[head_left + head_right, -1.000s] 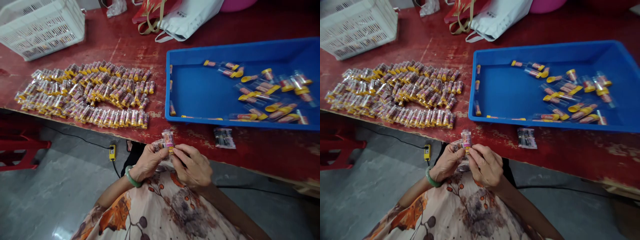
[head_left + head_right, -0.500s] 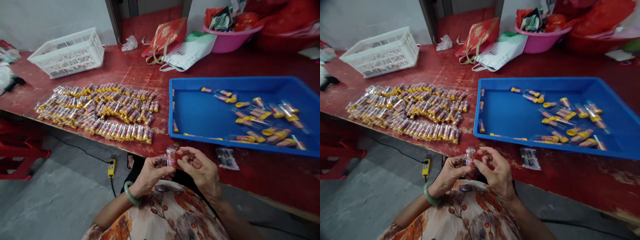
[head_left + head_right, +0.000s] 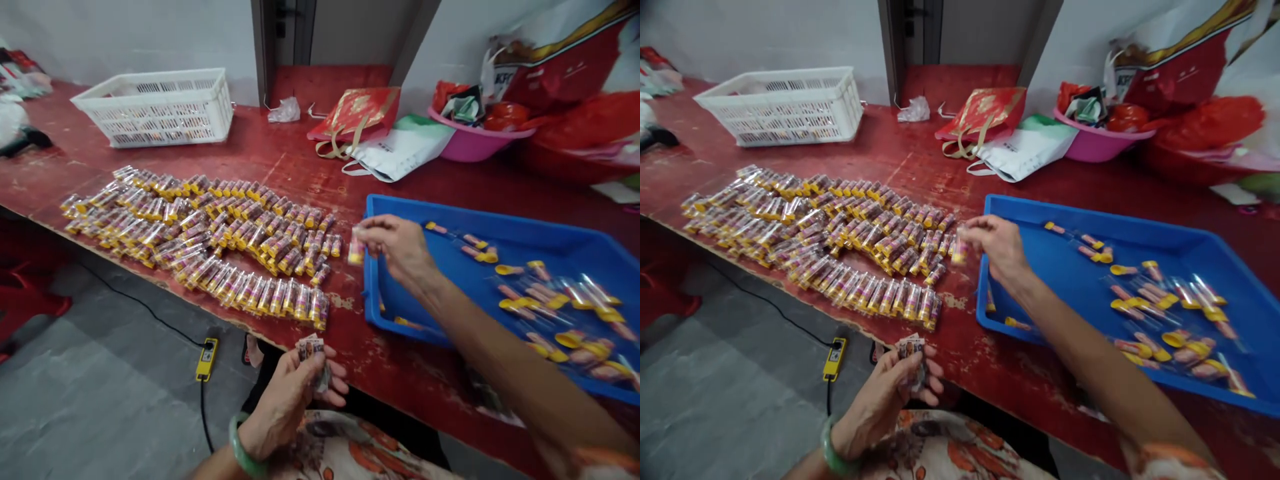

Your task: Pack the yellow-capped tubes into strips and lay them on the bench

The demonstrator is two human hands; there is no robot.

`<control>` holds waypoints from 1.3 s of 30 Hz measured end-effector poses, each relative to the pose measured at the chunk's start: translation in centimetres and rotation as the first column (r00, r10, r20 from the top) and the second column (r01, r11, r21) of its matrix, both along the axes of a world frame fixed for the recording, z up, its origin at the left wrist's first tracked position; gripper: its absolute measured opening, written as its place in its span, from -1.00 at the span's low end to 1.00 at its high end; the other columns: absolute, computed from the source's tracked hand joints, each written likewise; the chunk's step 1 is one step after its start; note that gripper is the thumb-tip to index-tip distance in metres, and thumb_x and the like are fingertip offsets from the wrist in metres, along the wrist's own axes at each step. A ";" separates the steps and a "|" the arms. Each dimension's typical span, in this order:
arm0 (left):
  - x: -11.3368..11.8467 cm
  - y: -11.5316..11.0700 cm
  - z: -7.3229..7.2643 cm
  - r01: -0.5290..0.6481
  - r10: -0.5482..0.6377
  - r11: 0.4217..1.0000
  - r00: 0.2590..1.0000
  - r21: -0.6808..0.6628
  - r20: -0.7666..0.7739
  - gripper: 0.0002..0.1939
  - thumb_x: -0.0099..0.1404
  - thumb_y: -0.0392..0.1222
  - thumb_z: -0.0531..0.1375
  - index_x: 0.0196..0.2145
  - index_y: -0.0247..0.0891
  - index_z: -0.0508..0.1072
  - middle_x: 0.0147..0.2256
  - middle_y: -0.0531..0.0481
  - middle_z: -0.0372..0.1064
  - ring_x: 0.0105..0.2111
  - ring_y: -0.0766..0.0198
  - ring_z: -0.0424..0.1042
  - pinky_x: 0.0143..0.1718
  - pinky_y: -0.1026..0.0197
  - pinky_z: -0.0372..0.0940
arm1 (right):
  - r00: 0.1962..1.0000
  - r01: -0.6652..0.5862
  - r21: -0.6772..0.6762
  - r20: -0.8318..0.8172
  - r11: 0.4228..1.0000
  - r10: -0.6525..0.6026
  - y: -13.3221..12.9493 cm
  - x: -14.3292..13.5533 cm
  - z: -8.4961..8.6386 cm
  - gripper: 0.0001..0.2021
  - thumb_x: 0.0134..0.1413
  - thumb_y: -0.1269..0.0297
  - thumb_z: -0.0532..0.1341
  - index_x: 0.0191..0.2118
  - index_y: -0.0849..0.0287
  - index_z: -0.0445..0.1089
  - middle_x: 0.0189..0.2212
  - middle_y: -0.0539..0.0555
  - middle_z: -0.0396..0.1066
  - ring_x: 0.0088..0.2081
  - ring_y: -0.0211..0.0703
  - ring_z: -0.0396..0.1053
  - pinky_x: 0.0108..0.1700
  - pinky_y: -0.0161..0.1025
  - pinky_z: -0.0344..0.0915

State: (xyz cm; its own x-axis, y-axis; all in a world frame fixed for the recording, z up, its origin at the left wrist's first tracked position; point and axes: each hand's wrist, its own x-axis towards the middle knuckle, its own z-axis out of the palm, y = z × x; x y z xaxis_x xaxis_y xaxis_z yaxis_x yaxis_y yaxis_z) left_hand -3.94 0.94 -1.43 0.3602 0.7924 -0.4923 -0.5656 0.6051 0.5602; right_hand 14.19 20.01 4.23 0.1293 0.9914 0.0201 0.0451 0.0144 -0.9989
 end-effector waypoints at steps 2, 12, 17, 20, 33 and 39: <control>-0.8 -0.3 -0.4 0.049 -0.047 0.998 0.997 -0.037 0.059 -0.69 0.17 -0.10 0.28 -0.19 -0.37 0.43 -0.34 -0.18 0.49 -0.41 0.19 0.50 -0.44 0.21 0.40 | 0.998 0.056 -0.064 0.034 0.996 -0.053 5.3 -0.8 -0.7 -0.88 -0.33 0.45 0.32 -0.53 0.25 0.38 -0.71 -0.09 0.29 -0.71 -0.44 0.11 -0.69 -0.41 0.01; -2.6 -0.2 -2.0 0.184 -0.181 0.977 0.983 -0.111 0.043 -0.73 0.28 -0.07 0.20 -0.17 -0.33 0.41 -0.31 -0.19 0.51 -0.47 0.28 0.50 -0.48 0.31 0.32 | 0.973 0.150 -0.210 0.207 0.966 -0.106 15.8 -3.9 -6.4 -0.76 -0.30 0.49 0.29 -0.66 0.19 0.17 -0.83 -0.14 0.11 -0.76 -0.44 0.03 -0.74 -0.42 -0.06; -2.2 1.4 -0.7 0.184 -0.180 0.976 0.983 -0.119 0.040 -0.74 0.28 -0.09 0.21 -0.19 -0.36 0.46 -0.29 -0.20 0.52 -0.37 0.27 0.52 -0.28 0.25 0.36 | 0.944 0.101 -0.149 0.326 0.984 -0.047 14.8 -2.2 -5.7 -0.81 -0.34 0.45 0.38 -0.62 0.27 0.32 -0.77 -0.11 0.19 -0.71 -0.44 0.08 -0.66 -0.40 -0.02; -2.2 2.0 -0.5 0.194 -0.194 0.977 0.981 -0.083 0.003 -0.74 0.26 -0.07 0.23 -0.24 -0.36 0.48 -0.32 -0.18 0.52 -0.40 0.29 0.50 -0.30 0.26 0.36 | 0.927 0.041 -0.056 0.374 0.998 -0.017 11.1 0.7 -3.8 -0.87 -0.31 0.41 0.39 -0.52 0.25 0.44 -0.72 -0.11 0.26 -0.67 -0.42 0.13 -0.61 -0.38 0.03; -1.6 2.8 -0.2 0.211 -0.212 0.977 0.977 -0.023 -0.030 -0.70 0.23 -0.02 0.25 -0.28 -0.38 0.46 -0.33 -0.17 0.50 -0.40 0.30 0.48 -0.30 0.25 0.35 | 0.407 -0.841 0.236 0.869 0.488 0.282 7.1 -0.9 -5.7 -0.60 -0.06 0.59 0.04 -0.15 0.14 0.47 -0.09 0.12 0.45 -0.08 -0.10 0.40 -0.10 -0.17 0.35; -2.3 2.1 -0.8 0.146 -0.148 0.988 0.988 -0.040 -0.048 -0.70 0.26 -0.05 0.23 -0.21 -0.38 0.44 -0.33 -0.18 0.51 -0.40 0.31 0.48 -0.30 0.26 0.35 | 0.207 -0.932 0.126 0.955 0.339 0.213 9.2 -2.1 -7.7 -0.62 -0.12 0.63 0.03 -0.23 0.21 0.46 -0.19 0.16 0.47 -0.17 -0.09 0.37 -0.15 -0.17 0.33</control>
